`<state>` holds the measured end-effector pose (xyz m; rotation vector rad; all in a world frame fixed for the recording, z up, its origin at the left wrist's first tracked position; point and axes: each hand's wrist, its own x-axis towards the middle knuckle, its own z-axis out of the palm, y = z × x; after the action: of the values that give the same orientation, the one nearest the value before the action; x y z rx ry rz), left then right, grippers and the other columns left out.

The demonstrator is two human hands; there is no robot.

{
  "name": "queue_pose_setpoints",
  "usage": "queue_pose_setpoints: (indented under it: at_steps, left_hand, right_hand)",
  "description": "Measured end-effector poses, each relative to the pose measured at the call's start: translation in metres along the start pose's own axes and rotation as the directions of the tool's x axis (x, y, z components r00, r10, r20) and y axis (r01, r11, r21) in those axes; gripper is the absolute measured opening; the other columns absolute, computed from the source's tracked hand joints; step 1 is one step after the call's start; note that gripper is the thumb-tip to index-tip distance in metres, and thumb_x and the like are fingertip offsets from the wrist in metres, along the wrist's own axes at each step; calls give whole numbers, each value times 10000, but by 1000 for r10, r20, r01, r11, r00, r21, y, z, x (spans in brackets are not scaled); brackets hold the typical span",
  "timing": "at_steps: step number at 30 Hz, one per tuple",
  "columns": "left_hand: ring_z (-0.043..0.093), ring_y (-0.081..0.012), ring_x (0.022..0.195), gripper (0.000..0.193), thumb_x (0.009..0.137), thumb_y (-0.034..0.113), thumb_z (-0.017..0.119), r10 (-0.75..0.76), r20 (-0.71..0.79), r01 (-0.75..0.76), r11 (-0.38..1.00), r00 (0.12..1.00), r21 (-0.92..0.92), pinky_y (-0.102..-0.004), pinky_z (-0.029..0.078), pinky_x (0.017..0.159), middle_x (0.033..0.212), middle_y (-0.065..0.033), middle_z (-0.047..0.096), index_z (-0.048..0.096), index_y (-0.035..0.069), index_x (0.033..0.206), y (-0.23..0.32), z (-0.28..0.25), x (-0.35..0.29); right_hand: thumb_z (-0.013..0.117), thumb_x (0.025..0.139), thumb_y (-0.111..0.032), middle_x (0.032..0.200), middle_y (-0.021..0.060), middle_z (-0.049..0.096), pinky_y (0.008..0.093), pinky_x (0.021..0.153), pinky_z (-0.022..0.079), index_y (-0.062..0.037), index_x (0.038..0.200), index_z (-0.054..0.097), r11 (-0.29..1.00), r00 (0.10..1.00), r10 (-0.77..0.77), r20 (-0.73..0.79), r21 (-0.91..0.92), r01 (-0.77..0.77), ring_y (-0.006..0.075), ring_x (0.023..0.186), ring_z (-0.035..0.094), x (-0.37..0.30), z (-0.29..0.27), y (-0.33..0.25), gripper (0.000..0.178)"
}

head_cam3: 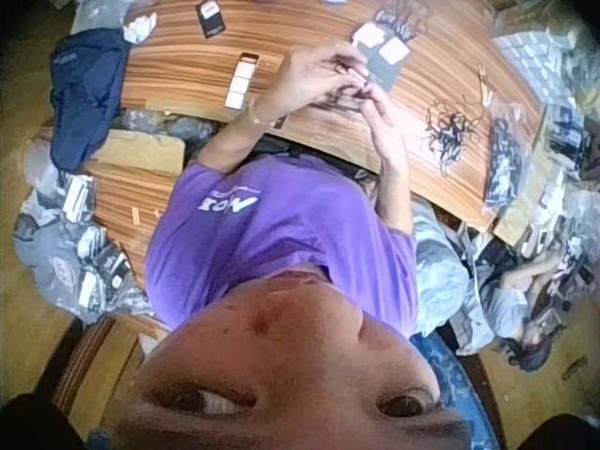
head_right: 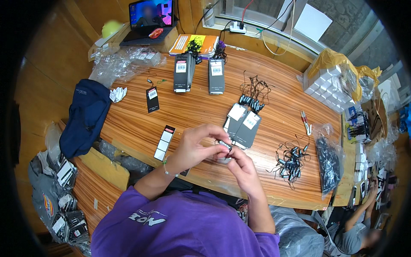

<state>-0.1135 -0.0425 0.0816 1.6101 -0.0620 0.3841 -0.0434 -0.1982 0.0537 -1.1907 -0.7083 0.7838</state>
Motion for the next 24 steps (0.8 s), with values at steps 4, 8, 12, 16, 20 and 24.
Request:
queue_pose_setpoints:
  at_steps: [4, 8, 12, 16, 20, 24]
  left_hand:
    - [487, -260, 1009, 352, 764, 163, 642, 174, -131, -131, 949, 976, 287, -354, 386, 861, 1016, -106, 552, 521, 27, 1066, -18, 3, 7]
    - [449, -286, 1043, 447, 806, 164, 589, 202, -45, -155, 859, 978, 488, -359, 362, 896, 1110, -159, 454, 405, 22, 1188, -25, 17, -10]
    - [452, -282, 1088, 453, 841, 71, 519, -12, -35, 21, 967, 999, 254, -355, 359, 925, 1172, -179, 424, 322, 8, 1244, -36, 35, -17]
    - [441, -279, 1140, 441, 862, 45, 471, -87, -8, 87, 983, 996, 160, -340, 337, 959, 1228, -178, 406, 298, 2, 1265, -46, 40, -16]
    - [503, -288, 1070, 401, 855, 22, 451, -88, 46, 82, 988, 995, 128, -339, 380, 908, 1145, -186, 491, 348, 24, 1243, -57, 41, -6]
    - [536, -251, 1016, 360, 851, 22, 459, -163, 127, 152, 984, 978, 95, -321, 398, 868, 1068, -157, 527, 366, 32, 1199, -60, 37, 13]
  right_hand:
    - [441, 922, -232, 845, 94, 548, 284, 766, 408, -38, 853, 506, 930, 988, 92, -126, 365, -40, 167, 833, 517, 6, -1, 12, 216]
    - [433, 926, -222, 829, 98, 538, 293, 783, 403, -47, 827, 488, 825, 942, 40, -333, 543, 157, 178, 822, 503, 19, -5, 14, 209]
    - [439, 923, -205, 869, 104, 548, 307, 825, 396, -42, 864, 504, 798, 937, 34, -348, 574, 184, 176, 864, 504, 17, -1, 11, 185]
    - [433, 924, -175, 867, 101, 557, 298, 813, 404, -25, 991, 499, 895, 836, 4, -549, 374, 242, 156, 853, 507, 23, 1, 2, 177]
    - [413, 933, -164, 778, 62, 530, 264, 729, 422, -37, 1004, 447, 867, 863, -32, -505, 415, 276, 137, 742, 505, 33, -29, 5, 149]
    - [381, 947, -220, 736, 53, 501, 259, 654, 434, -53, 900, 452, 903, 826, -72, -558, 315, 291, 131, 670, 487, 57, -46, 7, 188]
